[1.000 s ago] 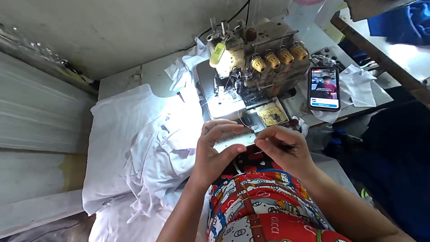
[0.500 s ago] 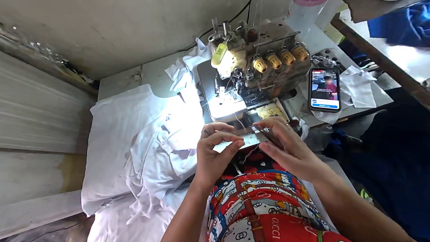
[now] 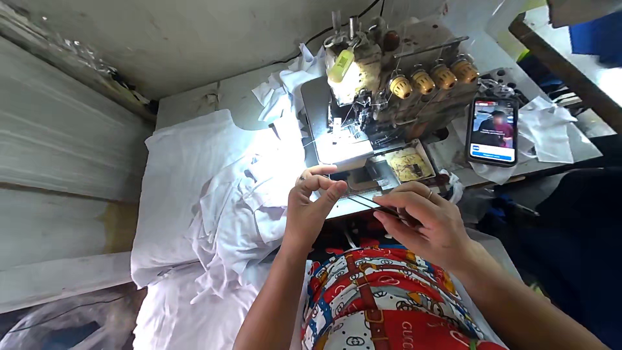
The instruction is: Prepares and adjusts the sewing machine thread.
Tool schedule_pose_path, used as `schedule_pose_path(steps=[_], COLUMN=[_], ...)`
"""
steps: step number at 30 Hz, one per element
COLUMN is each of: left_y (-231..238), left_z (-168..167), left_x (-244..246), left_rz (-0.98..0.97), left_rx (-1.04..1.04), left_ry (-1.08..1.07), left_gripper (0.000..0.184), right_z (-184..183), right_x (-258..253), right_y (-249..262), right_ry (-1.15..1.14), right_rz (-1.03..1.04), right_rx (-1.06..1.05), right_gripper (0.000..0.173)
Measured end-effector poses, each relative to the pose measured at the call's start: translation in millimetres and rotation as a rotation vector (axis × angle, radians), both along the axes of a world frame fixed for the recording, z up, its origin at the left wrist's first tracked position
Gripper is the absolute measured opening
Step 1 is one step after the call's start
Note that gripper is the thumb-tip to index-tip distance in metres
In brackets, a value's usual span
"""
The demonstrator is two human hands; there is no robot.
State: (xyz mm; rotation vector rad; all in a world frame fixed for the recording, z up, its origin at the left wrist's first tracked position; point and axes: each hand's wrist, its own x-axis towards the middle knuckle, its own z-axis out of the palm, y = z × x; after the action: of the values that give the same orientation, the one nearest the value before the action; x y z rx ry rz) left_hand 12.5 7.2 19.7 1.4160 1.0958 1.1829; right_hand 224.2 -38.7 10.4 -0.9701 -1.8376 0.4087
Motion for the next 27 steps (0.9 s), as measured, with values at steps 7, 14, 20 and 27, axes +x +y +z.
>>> schedule_pose_path(steps=[7, 14, 20, 27], left_y=[-3, -2, 1, 12], left_z=[1, 0, -5, -8], left_x=[-1, -2, -6, -25], left_rz=[-0.058, -0.078, -0.058, 0.029], left_rx=[-0.09, -0.093, -0.044, 0.062], left_ry=[-0.115, -0.13, -0.065, 0.144], left_gripper=[0.019, 0.021, 0.018, 0.041], right_z=[-6, -10, -13, -19], right_x=[-10, -9, -9, -6], right_y=[4, 6, 8, 15], right_ry=[-0.049, -0.07, -0.105, -0.113], right_rz=[-0.028, -0.017, -0.007, -0.04], right_rx=[0.057, 0.053, 0.065, 0.0], right_gripper=[0.022, 0.024, 0.024, 0.025])
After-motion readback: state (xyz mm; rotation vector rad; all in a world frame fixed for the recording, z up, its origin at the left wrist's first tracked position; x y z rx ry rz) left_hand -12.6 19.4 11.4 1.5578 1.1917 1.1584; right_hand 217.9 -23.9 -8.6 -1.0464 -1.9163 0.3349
